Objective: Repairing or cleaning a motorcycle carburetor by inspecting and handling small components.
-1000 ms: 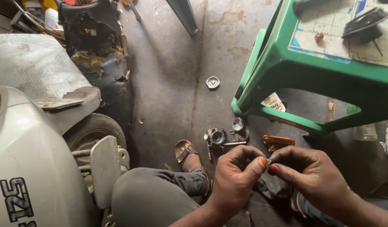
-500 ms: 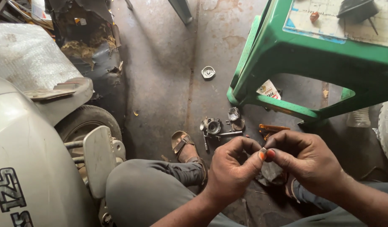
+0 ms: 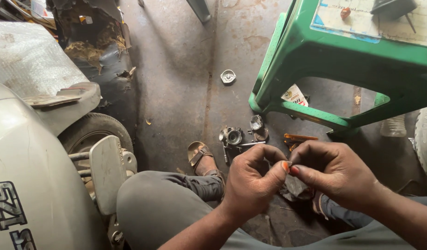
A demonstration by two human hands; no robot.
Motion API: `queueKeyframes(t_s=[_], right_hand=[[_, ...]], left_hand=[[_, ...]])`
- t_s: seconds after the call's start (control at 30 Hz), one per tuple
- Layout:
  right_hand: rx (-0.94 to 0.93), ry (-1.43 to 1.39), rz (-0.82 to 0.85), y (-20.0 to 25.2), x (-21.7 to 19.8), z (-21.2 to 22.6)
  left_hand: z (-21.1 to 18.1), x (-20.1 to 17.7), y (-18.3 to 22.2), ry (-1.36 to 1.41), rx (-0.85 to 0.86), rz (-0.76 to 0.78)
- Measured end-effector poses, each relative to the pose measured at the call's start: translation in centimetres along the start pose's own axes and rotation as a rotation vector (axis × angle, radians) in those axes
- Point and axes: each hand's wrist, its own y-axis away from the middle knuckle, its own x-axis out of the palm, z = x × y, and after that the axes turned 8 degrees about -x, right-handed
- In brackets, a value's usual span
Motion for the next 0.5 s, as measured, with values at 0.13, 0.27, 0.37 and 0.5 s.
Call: queueKeyframes(t_s=[0.13,0.27,0.37,0.5], right_hand=[[0.110,-0.081,0.008,0.3,-0.7,-0.5],[0.144,-0.020,0.081,0.1,-0.6,0.6],[0.060,0.046,0.132,0.6,-1.1,-0.2],[0.010,0.007,0.228,0.6,-1.0,0.0]], left_hand=[[0.0,-0.5,0.2,0.057,-0.049,0.091],[0.0,-0.7,0.0,-0.013,-0.026,0.141],[-0.2,-0.8,0.1,-0.020,-0.036,0.177],[-0.2,-0.8,0.2,0.008,-0.062,0.207]])
